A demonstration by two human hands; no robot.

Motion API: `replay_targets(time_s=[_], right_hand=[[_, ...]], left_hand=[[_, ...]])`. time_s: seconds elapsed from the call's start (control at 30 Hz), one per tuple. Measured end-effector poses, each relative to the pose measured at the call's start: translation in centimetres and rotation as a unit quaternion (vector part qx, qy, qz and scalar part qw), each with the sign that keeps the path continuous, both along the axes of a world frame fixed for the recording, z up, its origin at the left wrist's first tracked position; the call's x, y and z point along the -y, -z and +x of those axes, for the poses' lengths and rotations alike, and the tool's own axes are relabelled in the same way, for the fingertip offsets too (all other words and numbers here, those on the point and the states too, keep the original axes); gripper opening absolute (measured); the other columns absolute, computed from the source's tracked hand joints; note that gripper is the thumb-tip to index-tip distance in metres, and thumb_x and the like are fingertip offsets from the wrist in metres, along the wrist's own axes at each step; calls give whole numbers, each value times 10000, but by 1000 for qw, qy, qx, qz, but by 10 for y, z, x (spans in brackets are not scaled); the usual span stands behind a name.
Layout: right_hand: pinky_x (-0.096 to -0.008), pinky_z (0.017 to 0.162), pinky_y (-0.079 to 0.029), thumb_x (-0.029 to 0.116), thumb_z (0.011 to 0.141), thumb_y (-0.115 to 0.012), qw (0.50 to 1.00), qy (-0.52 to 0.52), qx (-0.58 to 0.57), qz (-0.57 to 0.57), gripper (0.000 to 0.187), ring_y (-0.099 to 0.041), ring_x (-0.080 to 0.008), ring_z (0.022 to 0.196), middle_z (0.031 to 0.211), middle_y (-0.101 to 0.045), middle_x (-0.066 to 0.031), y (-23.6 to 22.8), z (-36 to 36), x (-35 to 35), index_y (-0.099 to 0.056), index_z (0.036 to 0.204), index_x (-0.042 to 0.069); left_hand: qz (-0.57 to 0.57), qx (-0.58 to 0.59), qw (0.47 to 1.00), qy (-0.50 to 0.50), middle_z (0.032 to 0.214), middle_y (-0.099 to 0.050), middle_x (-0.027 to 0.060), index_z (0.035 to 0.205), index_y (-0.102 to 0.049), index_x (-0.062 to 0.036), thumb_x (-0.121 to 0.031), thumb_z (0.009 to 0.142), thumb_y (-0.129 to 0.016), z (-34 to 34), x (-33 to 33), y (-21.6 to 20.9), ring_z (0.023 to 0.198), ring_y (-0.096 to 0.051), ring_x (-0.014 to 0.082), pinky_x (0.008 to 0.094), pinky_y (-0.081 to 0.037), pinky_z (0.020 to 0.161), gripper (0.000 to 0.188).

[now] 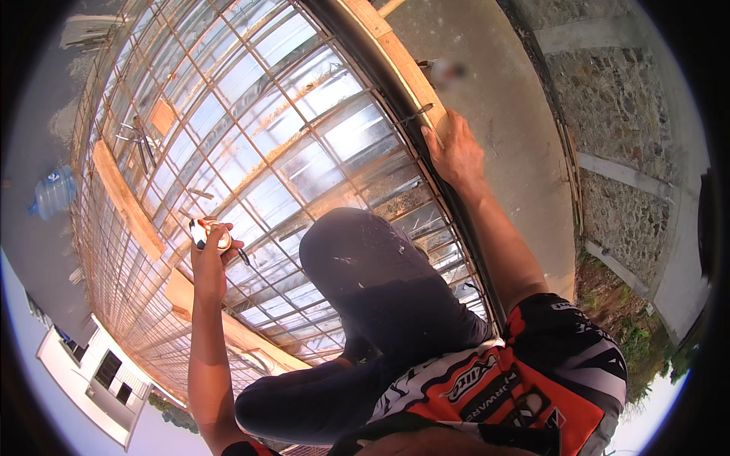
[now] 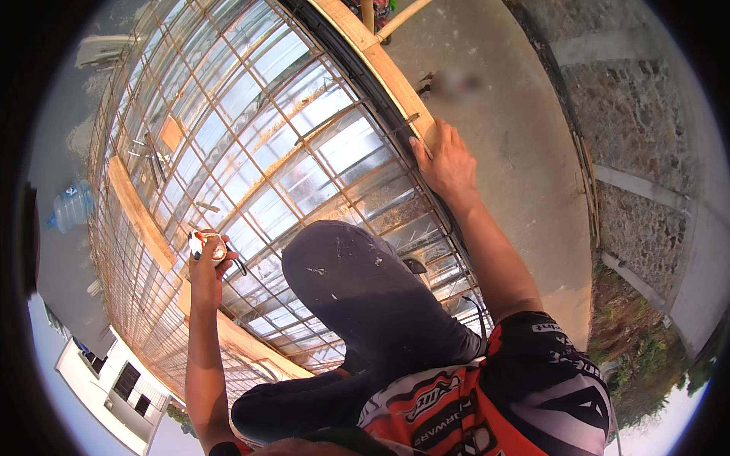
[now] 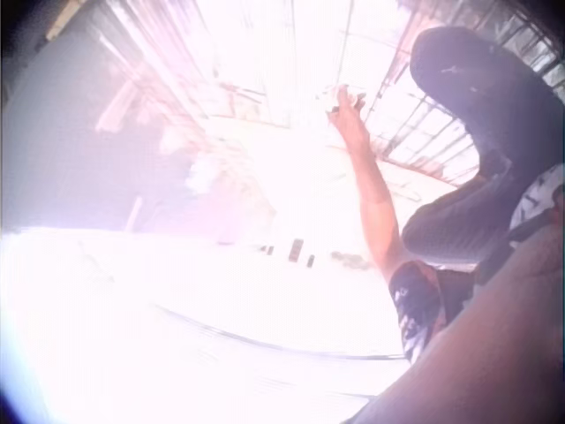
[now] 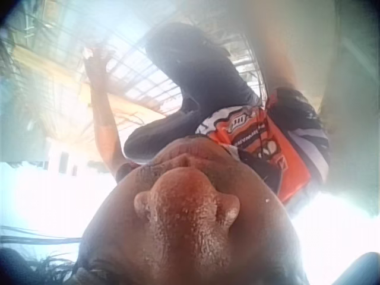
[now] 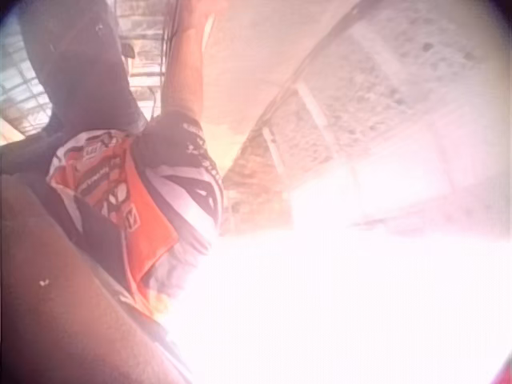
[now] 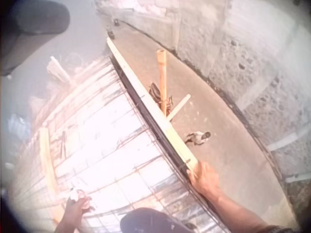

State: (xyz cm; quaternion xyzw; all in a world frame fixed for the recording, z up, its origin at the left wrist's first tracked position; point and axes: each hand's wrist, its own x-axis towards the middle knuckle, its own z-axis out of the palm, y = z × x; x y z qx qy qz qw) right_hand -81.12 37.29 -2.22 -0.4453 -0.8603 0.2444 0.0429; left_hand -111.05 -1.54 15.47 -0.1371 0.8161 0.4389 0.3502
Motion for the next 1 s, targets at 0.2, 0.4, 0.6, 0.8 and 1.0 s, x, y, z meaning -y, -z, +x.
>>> replay_targets(time_s=[0.2, 0.4, 0.6, 0.8, 1.0], right_hand=[[-527, 915, -629, 528, 1082, -667, 1000, -1, 14, -8, 635, -746, -407, 1134, 1318, -695, -221, -7, -2, -3, -554, 1486, 50], [-533, 971, -613, 562, 1097, -619, 999, 30, 35, -28, 662, -704, -384, 1243, 1330, -683, -195, -7, -4, -5, -528, 1517, 58], [-497, 964, -622, 555, 1077, -662, 997, 52, 16, -45, 625, -715, -330, 1234, 1341, -697, -129, -20, -12, -6, -609, 1478, 78], [-478, 927, -630, 556, 1050, -692, 996, 60, 51, -39, 630, -715, -336, 1211, 1325, -693, -126, -12, -12, -5, -614, 1485, 108], [-479, 951, -622, 526, 1029, -711, 995, 57, 80, -21, 636, -701, -349, 1224, 1330, -690, -126, -9, -2, -3, -593, 1506, 123]], left_hand=[[-13, -161, 931, 328, 1120, -711, 84, 1359, -623, -77, -300, 1072, -787, -42, -123, -53, 856, -710, 198, 348, -572, 770, 399], [-142, -334, 747, 557, 1275, -658, 223, 1329, -626, -2, -352, 1043, -799, -59, -206, -63, 1129, -682, 424, 484, -554, 965, 485], [-178, -399, 685, 583, 1314, -619, 253, 1347, -587, 14, -631, 1015, -752, -141, -217, 45, 1075, -705, 478, 572, -587, 910, 744], [-272, -353, 695, 564, 1333, -618, 246, 1407, -558, -11, -699, 963, -767, -218, -251, 165, 1182, -698, 467, 573, -589, 976, 844], [-327, -313, 635, 627, 1386, -623, 172, 1462, -587, -85, -550, 899, -830, -206, -297, 157, 1336, -610, 401, 594, -530, 1044, 769]])
